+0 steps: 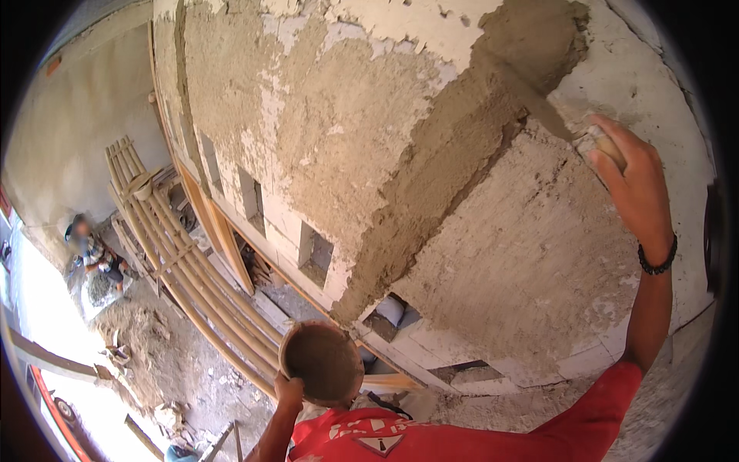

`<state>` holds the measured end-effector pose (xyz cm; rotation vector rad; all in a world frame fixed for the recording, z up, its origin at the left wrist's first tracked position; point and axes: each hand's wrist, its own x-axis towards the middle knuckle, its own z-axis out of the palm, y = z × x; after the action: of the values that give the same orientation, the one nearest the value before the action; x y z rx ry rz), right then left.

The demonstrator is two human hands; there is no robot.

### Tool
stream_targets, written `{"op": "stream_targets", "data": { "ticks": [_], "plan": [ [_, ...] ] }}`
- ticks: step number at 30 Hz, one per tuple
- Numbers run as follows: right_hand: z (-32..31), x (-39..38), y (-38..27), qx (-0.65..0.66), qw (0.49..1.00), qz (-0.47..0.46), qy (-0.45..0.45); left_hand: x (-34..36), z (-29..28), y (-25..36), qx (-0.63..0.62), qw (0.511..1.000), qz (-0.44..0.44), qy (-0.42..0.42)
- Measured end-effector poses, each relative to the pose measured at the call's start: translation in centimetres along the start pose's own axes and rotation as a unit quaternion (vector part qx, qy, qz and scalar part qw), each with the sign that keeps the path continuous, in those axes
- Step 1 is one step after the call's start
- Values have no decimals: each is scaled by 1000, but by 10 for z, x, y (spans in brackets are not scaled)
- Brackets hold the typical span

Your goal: The person applies mortar to a wall using a trowel while sitting on a scaffold.

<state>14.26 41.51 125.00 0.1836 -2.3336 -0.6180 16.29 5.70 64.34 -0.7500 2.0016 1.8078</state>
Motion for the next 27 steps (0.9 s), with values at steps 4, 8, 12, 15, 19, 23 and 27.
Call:
{"op": "stream_targets", "data": {
  "ticks": [4,8,12,15,19,23,27],
  "plan": [
    [2,-20,-11,-79,995,-45,46,0,6,6,14,1000,-25,0],
    [45,-56,-53,42,996,-67,36,4,4,1,7,1000,2,9],
    [83,-89,-108,198,968,-153,-26,3,-2,-3,-16,1000,1,2],
    [96,-108,-128,414,868,-92,-259,-8,-3,3,-22,1000,-9,-16],
    [150,-125,-131,583,672,62,-453,-11,-8,-7,-25,1000,-12,-3],
    [169,-118,-76,460,823,176,-284,-20,-3,-2,-24,1000,-9,0],
    [135,-102,-93,456,842,153,-246,-13,-16,-9,-15,1000,-6,6]
  ]
}}
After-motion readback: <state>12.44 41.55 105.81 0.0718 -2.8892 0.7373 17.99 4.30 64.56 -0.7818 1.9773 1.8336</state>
